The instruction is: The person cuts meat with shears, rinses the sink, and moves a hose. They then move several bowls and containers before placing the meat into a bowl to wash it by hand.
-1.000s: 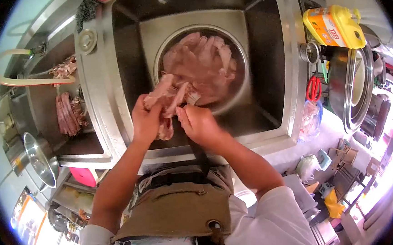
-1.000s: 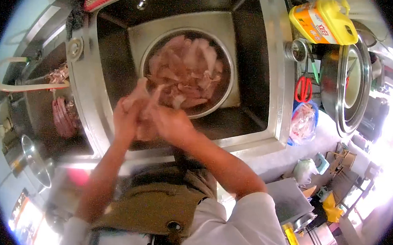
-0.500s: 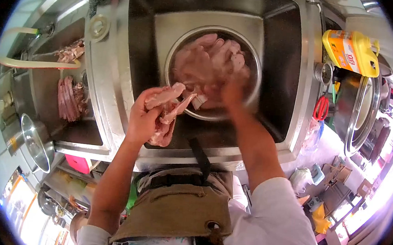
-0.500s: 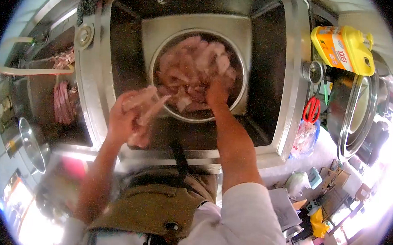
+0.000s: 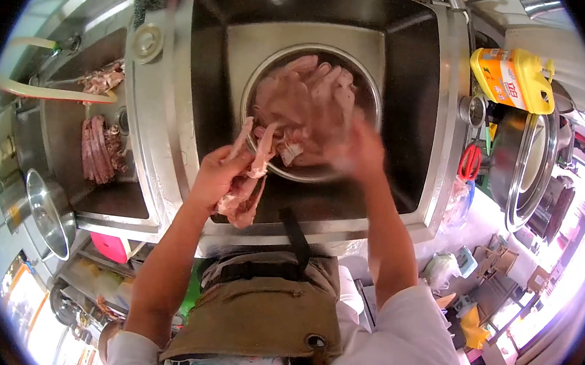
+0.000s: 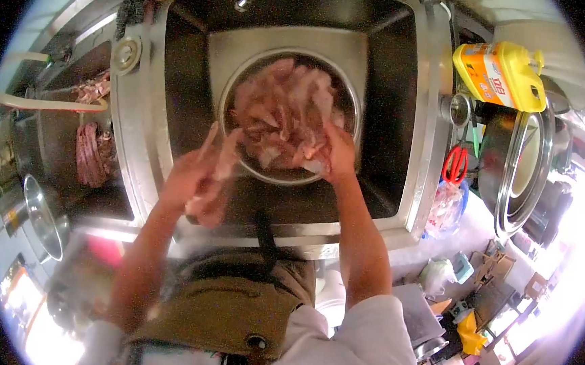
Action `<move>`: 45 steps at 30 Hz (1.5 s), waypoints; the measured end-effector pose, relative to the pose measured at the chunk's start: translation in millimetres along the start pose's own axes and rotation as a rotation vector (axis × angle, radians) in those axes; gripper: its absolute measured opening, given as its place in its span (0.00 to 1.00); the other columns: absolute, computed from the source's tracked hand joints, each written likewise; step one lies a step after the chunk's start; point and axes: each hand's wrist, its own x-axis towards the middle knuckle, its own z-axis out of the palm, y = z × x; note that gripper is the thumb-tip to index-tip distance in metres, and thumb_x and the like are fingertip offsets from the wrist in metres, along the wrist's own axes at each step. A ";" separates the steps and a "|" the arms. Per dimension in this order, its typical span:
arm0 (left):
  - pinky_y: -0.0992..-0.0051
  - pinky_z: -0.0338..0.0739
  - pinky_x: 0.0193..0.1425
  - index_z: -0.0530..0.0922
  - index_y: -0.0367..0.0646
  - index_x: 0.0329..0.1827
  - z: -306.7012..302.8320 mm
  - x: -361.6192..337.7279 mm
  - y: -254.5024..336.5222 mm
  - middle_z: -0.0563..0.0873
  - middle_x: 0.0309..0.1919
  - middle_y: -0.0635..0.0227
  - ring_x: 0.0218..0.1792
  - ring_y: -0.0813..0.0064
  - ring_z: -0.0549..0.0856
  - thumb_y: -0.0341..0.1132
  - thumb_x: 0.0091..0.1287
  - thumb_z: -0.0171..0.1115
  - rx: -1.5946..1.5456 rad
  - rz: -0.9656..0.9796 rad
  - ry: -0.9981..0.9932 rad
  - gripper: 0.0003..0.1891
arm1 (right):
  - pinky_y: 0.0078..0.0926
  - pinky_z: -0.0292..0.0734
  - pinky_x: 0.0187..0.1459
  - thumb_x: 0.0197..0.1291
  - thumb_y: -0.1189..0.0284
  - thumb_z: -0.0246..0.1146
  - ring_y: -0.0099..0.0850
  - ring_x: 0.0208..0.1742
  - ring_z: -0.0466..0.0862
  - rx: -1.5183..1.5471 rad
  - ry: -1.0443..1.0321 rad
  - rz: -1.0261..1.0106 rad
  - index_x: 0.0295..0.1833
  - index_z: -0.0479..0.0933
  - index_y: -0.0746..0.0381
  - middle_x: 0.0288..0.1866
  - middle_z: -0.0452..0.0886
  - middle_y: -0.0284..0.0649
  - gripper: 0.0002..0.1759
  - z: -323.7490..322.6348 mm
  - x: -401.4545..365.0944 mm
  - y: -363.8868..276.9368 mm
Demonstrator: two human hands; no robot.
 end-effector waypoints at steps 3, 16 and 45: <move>0.82 0.74 0.32 0.79 0.37 0.39 17.6 -6.4 0.8 0.82 0.30 0.71 0.28 0.83 0.79 0.33 0.64 0.63 0.084 0.047 0.014 0.08 | 0.27 0.74 0.20 0.63 0.60 0.59 0.28 0.22 0.78 0.242 -0.080 0.075 0.34 0.73 0.61 0.23 0.74 0.35 0.15 6.7 -7.2 0.0; 0.79 0.67 0.21 0.74 0.39 0.41 60.4 9.5 -30.4 0.77 0.22 0.72 0.19 0.81 0.75 0.42 0.63 0.63 0.089 0.025 -0.078 0.15 | 0.36 0.74 0.53 0.62 0.67 0.50 0.38 0.48 0.79 0.000 -0.402 -0.120 0.43 0.74 0.66 0.46 0.80 0.44 0.14 64.9 -52.9 19.5; 0.76 0.75 0.48 0.82 0.36 0.45 8.7 -8.0 -22.1 0.83 0.43 0.67 0.42 0.77 0.81 0.27 0.61 0.63 0.398 0.373 0.014 0.10 | 0.18 0.67 0.31 0.63 0.66 0.61 0.16 0.29 0.70 -0.524 -0.378 -0.079 0.30 0.78 0.67 0.25 0.75 0.26 0.15 103.3 -116.3 -16.4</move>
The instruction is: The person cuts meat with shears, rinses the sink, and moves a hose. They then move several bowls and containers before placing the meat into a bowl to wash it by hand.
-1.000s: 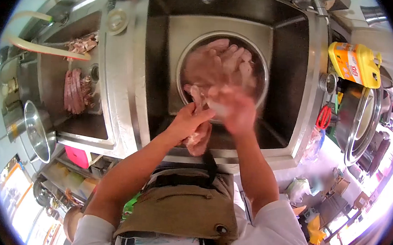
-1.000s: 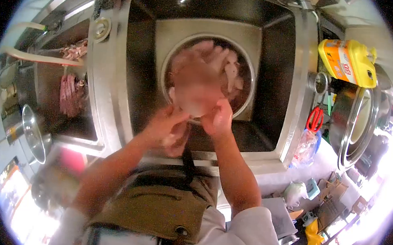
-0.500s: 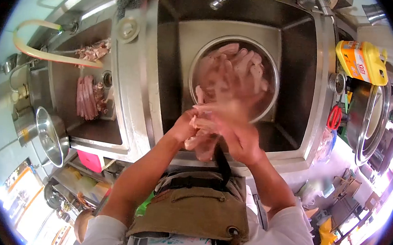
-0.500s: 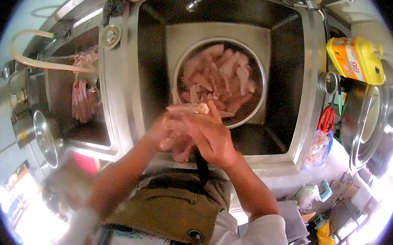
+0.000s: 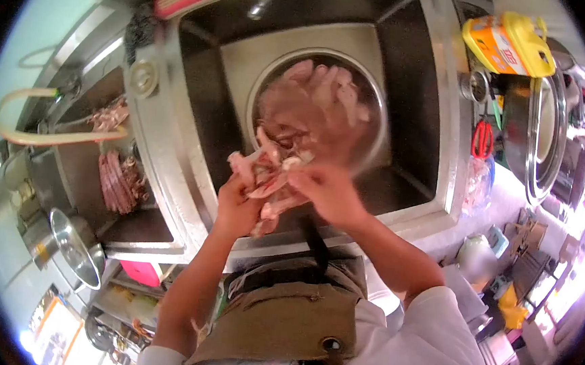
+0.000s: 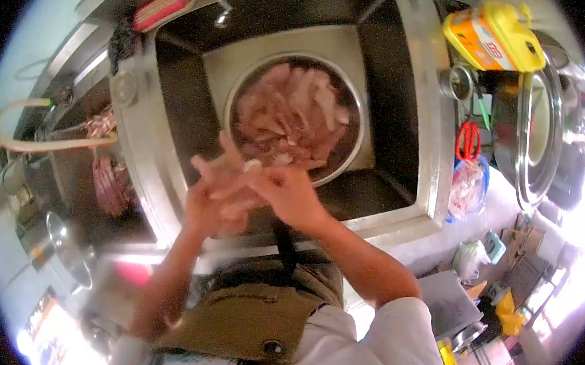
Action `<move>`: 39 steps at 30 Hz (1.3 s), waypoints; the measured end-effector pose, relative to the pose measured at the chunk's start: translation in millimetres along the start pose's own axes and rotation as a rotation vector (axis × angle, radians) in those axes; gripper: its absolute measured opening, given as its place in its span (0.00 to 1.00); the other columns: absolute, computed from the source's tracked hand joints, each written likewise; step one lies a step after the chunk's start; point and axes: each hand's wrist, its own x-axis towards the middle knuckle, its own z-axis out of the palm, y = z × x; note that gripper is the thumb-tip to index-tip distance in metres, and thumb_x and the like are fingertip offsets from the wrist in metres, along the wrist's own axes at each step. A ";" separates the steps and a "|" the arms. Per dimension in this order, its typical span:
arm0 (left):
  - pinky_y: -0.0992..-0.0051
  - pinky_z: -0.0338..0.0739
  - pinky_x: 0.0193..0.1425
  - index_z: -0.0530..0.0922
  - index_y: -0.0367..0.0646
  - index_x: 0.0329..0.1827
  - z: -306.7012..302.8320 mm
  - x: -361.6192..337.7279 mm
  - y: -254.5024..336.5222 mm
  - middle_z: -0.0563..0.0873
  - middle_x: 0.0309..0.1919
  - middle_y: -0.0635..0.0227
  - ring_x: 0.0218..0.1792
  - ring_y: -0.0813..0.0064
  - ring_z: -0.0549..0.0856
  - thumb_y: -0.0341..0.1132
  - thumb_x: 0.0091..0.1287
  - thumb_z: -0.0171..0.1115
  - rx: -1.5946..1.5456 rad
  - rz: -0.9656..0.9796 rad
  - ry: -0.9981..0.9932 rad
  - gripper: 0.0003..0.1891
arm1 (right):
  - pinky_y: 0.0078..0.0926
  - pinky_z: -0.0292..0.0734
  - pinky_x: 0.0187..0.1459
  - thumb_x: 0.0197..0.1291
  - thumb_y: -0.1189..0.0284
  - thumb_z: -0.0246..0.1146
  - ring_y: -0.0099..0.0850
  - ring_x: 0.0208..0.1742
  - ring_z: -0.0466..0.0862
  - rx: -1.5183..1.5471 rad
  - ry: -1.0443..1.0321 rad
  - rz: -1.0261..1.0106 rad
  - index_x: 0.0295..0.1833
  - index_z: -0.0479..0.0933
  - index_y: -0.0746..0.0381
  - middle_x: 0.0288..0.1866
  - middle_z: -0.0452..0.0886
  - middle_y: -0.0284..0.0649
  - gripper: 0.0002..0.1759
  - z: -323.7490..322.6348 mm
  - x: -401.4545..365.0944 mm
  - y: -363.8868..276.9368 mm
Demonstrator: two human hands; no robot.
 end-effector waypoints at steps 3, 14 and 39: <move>0.72 0.77 0.48 0.78 0.36 0.49 -2.3 -9.5 -0.2 0.81 0.48 0.63 0.44 0.72 0.81 0.32 0.64 0.57 0.028 0.038 -0.033 0.14 | 0.17 0.67 0.31 0.64 0.66 0.61 0.15 0.29 0.70 0.180 -0.053 0.141 0.29 0.77 0.66 0.26 0.74 0.26 0.15 6.9 -3.8 6.8; 0.64 0.82 0.34 0.70 0.36 0.55 -23.4 -10.6 -19.7 0.80 0.42 0.54 0.33 0.65 0.83 0.49 0.69 0.43 -0.117 -0.200 -0.357 0.25 | 0.15 0.64 0.28 0.65 0.71 0.59 0.14 0.28 0.70 0.437 -0.301 0.076 0.31 0.74 0.63 0.27 0.74 0.27 0.10 12.9 -14.3 -7.3; 0.78 0.80 0.40 0.76 0.32 0.50 -27.4 -3.6 -3.2 0.85 0.38 0.61 0.39 0.75 0.85 0.28 0.56 0.69 -0.059 0.072 -0.156 0.19 | 0.17 0.65 0.30 0.62 0.72 0.60 0.16 0.28 0.69 0.160 0.193 0.070 0.31 0.77 0.64 0.26 0.75 0.26 0.08 -63.6 -46.6 -2.4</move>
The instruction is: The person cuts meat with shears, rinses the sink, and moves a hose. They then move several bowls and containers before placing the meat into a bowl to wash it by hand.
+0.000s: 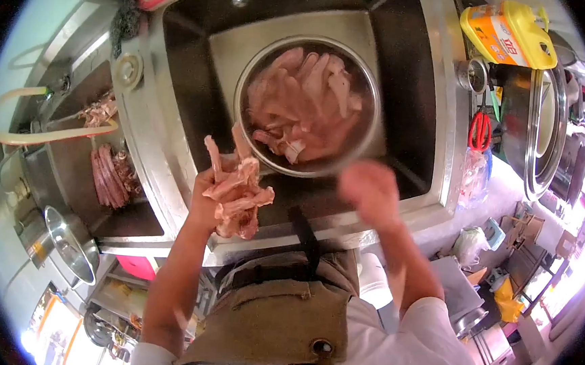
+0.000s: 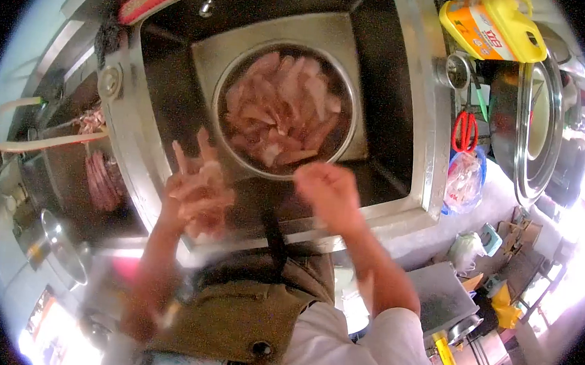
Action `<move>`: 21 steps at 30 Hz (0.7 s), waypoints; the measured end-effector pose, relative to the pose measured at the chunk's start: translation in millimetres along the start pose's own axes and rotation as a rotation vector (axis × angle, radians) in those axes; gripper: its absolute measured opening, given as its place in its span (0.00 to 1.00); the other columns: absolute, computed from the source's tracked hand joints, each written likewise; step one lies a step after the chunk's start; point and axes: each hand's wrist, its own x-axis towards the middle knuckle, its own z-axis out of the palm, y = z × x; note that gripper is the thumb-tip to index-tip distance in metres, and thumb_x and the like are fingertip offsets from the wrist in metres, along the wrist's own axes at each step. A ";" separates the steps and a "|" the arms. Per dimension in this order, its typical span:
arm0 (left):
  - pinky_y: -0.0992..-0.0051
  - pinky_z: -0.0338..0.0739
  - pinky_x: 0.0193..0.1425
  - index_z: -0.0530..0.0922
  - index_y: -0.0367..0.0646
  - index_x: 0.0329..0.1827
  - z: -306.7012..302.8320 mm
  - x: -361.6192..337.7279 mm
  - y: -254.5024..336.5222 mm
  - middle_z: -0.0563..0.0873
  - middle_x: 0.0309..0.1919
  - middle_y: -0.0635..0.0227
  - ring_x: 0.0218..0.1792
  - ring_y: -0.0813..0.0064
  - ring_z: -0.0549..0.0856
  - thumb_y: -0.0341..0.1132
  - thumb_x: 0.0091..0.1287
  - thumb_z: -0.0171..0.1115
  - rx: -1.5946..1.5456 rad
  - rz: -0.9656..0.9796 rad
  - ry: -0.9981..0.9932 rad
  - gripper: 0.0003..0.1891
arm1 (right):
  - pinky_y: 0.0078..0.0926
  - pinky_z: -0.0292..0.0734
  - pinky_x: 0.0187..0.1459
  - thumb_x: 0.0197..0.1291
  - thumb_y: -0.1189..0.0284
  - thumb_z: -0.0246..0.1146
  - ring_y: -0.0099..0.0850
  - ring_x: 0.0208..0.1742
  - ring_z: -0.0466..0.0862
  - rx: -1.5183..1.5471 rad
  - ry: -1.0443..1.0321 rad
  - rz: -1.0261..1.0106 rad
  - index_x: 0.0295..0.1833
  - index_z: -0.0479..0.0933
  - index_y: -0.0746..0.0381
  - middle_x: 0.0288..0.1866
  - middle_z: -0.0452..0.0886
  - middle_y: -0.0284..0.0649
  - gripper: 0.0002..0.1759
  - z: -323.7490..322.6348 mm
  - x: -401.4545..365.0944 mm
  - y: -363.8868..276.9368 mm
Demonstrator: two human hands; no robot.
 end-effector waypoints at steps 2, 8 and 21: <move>0.78 0.80 0.38 0.75 0.31 0.51 -10.4 -1.7 -27.8 0.84 0.39 0.60 0.38 0.74 0.85 0.30 0.59 0.66 -0.151 0.038 -0.014 0.18 | 0.16 0.66 0.29 0.62 0.68 0.61 0.17 0.27 0.70 -0.219 0.256 -0.058 0.29 0.77 0.65 0.24 0.74 0.25 0.13 -44.6 35.9 30.7; 0.81 0.75 0.25 0.75 0.32 0.50 -13.5 2.8 -23.8 0.83 0.36 0.62 0.30 0.75 0.83 0.37 0.65 0.57 -0.164 -0.026 -0.076 0.17 | 0.48 0.74 0.42 0.58 0.68 0.56 0.55 0.38 0.80 -1.434 0.279 -0.112 0.30 0.77 0.68 0.31 0.80 0.56 0.13 -152.7 93.4 116.1; 0.78 0.78 0.46 0.78 0.34 0.50 11.3 6.7 24.3 0.82 0.45 0.67 0.40 0.79 0.82 0.26 0.52 0.72 0.162 0.141 0.075 0.21 | 0.30 0.76 0.35 0.57 0.66 0.65 0.30 0.32 0.80 -0.627 -0.213 -0.326 0.41 0.76 0.64 0.31 0.81 0.41 0.13 53.9 40.7 13.2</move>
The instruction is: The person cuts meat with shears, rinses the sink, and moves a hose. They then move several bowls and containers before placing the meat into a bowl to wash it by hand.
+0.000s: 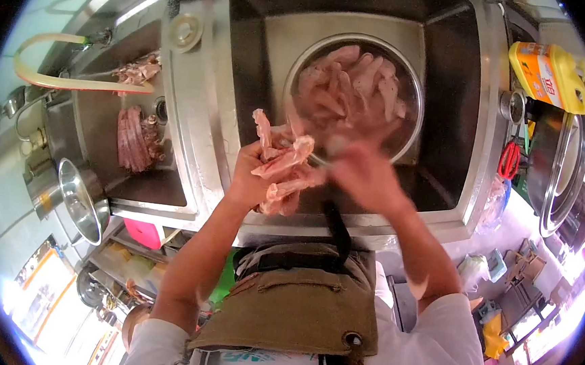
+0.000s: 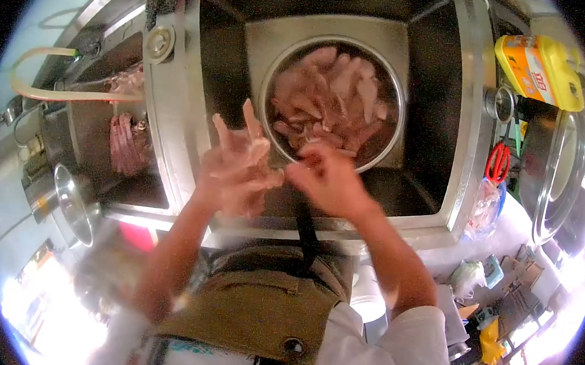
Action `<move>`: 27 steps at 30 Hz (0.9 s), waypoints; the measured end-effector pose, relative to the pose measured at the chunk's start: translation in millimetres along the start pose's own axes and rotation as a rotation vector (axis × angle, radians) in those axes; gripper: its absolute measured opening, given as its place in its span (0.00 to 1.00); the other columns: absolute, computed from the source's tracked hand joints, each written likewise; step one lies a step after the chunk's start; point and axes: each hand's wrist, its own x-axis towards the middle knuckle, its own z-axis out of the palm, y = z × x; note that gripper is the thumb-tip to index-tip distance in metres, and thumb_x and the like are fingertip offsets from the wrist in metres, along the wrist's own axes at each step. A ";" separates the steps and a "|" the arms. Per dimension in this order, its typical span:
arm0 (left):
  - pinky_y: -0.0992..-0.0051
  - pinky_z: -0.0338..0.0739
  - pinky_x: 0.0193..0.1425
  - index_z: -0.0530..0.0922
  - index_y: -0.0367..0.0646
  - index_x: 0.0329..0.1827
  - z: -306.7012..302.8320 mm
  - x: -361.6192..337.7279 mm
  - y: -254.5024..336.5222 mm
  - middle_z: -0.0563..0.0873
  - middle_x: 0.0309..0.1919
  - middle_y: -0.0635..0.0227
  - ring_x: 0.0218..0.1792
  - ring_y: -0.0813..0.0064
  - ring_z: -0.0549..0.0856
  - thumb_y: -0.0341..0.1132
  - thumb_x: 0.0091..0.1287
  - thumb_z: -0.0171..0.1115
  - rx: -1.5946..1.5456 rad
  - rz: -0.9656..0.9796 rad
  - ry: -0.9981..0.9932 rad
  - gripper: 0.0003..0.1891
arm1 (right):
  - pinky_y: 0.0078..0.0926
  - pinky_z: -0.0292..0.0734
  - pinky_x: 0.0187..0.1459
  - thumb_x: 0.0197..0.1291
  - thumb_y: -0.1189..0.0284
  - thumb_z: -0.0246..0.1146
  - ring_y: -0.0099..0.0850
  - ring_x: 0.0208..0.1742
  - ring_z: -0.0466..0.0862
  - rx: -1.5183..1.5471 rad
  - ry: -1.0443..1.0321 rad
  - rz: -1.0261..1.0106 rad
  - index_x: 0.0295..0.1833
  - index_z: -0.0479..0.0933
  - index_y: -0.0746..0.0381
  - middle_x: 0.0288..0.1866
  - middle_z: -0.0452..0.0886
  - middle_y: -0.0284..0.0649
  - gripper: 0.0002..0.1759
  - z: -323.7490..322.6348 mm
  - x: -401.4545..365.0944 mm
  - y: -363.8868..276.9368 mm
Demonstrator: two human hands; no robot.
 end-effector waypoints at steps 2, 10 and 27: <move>0.76 0.78 0.50 0.77 0.37 0.53 -0.1 -2.2 -21.3 0.81 0.50 0.65 0.45 0.75 0.82 0.30 0.55 0.70 -0.026 -0.051 -0.027 0.22 | 0.33 0.76 0.34 0.57 0.65 0.66 0.37 0.32 0.81 -0.105 -0.028 -0.176 0.41 0.76 0.64 0.31 0.80 0.44 0.14 27.3 0.9 -8.4; 0.78 0.76 0.47 0.80 0.37 0.49 -12.8 -11.3 -23.1 0.80 0.51 0.65 0.44 0.76 0.81 0.25 0.61 0.62 -0.555 -0.294 0.000 0.13 | 0.37 0.75 0.29 0.62 0.67 0.59 0.45 0.28 0.80 -0.123 0.016 -0.167 0.40 0.76 0.62 0.34 0.80 0.43 0.09 55.4 -3.8 61.8; 0.76 0.80 0.40 0.73 0.43 0.52 -23.4 -15.7 10.4 0.81 0.42 0.64 0.39 0.74 0.82 0.36 0.65 0.57 -0.837 -0.574 0.219 0.14 | 0.43 0.69 0.54 0.53 0.81 0.58 0.45 0.54 0.75 -0.372 0.102 0.300 0.55 0.71 0.68 0.56 0.72 0.52 0.21 34.1 99.1 238.3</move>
